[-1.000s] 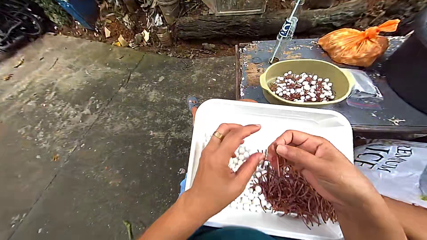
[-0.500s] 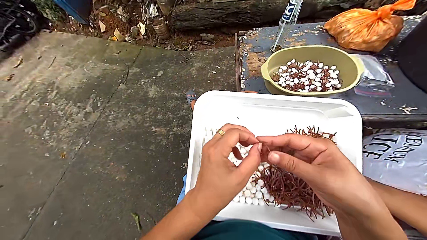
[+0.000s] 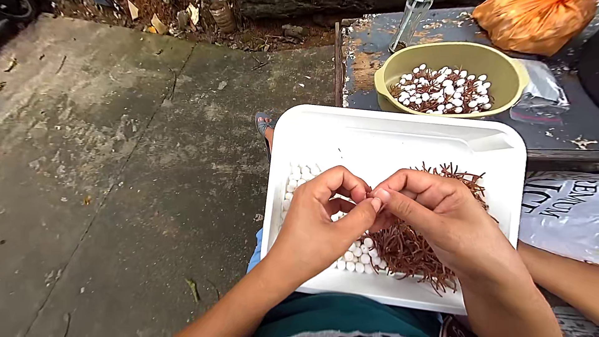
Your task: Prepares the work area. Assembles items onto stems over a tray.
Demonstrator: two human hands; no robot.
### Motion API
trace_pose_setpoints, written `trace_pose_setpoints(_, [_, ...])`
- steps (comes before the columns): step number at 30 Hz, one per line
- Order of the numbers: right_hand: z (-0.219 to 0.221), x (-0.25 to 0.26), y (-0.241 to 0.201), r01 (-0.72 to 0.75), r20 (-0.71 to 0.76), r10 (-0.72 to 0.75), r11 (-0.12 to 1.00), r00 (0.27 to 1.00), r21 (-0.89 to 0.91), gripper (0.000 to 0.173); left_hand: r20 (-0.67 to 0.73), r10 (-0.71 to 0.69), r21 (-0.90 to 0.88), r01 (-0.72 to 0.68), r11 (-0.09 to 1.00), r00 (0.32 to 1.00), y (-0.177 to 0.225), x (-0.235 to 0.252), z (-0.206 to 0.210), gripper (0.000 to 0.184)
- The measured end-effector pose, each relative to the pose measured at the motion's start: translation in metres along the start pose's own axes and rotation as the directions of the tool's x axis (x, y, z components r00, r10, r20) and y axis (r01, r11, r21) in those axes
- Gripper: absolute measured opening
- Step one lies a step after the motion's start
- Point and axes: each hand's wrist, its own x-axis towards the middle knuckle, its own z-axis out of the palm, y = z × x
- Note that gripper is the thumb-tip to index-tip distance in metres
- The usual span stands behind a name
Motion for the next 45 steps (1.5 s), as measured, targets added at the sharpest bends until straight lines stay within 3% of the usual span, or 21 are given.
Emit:
trace_pose_setpoints(4, [-0.002,0.0,0.005,0.021,0.012,-0.021,0.999,1.0,-0.043,0.013,0.056,-0.108,-0.119,0.114,0.986,0.993,-0.001,0.0,-0.009,0.002])
trace_pose_setpoints(9, [0.0,-0.001,0.005,0.055,-0.007,-0.056,0.994,0.998,-0.091,0.013,-0.028,-0.286,-0.261,0.269,0.927,0.958,-0.001,0.0,-0.011,0.01])
trace_pose_setpoints(15, [0.002,-0.001,0.005,0.074,-0.085,-0.096,0.97,0.992,-0.233,0.004,0.0,-0.239,-0.289,0.229,0.93,0.971,0.001,-0.001,-0.009,0.009])
trace_pose_setpoints(19, [0.009,-0.002,0.008,0.184,-0.159,-0.258,0.911,0.953,-0.37,0.004,-0.052,-0.264,-0.171,0.251,0.953,0.963,0.002,0.0,-0.004,0.008])
trace_pose_setpoints(24, [0.018,-0.005,0.011,0.279,-0.147,-0.424,0.781,0.894,-0.559,0.007,0.044,-0.463,-0.258,0.458,0.851,0.885,0.007,0.003,-0.004,0.022])
trace_pose_setpoints(26, [0.016,-0.006,0.01,0.223,-0.18,-0.359,0.827,0.916,-0.516,0.008,0.055,-0.438,-0.26,0.437,0.861,0.897,0.006,0.003,-0.005,0.019])
trace_pose_setpoints(29, [0.011,-0.006,0.004,0.06,-0.217,-0.128,0.953,0.968,-0.295,0.006,0.06,-0.314,-0.21,0.32,0.924,0.948,-0.001,0.001,-0.007,0.008])
trace_pose_setpoints(31, [0.01,-0.006,0.001,-0.013,-0.215,-0.035,0.975,0.976,-0.22,0.007,0.043,-0.246,-0.179,0.249,0.952,0.968,-0.004,0.001,-0.007,0.006])
trace_pose_setpoints(35, [0.006,-0.004,0.005,0.069,-0.166,-0.117,0.961,0.979,-0.268,0.006,-0.006,-0.181,-0.101,0.18,0.978,0.983,-0.004,-0.001,-0.009,0.01])
trace_pose_setpoints(40, [-0.013,0.003,0.002,0.153,-0.189,-0.298,0.824,0.936,-0.546,0.008,-0.039,-0.16,0.009,0.16,0.987,0.986,0.008,0.0,-0.014,0.01])
trace_pose_setpoints(45, [-0.015,0.007,0.013,0.146,-0.03,-0.309,0.528,0.951,-0.836,0.016,-0.046,-0.187,-0.034,0.186,0.982,0.981,0.008,0.0,-0.022,0.014])
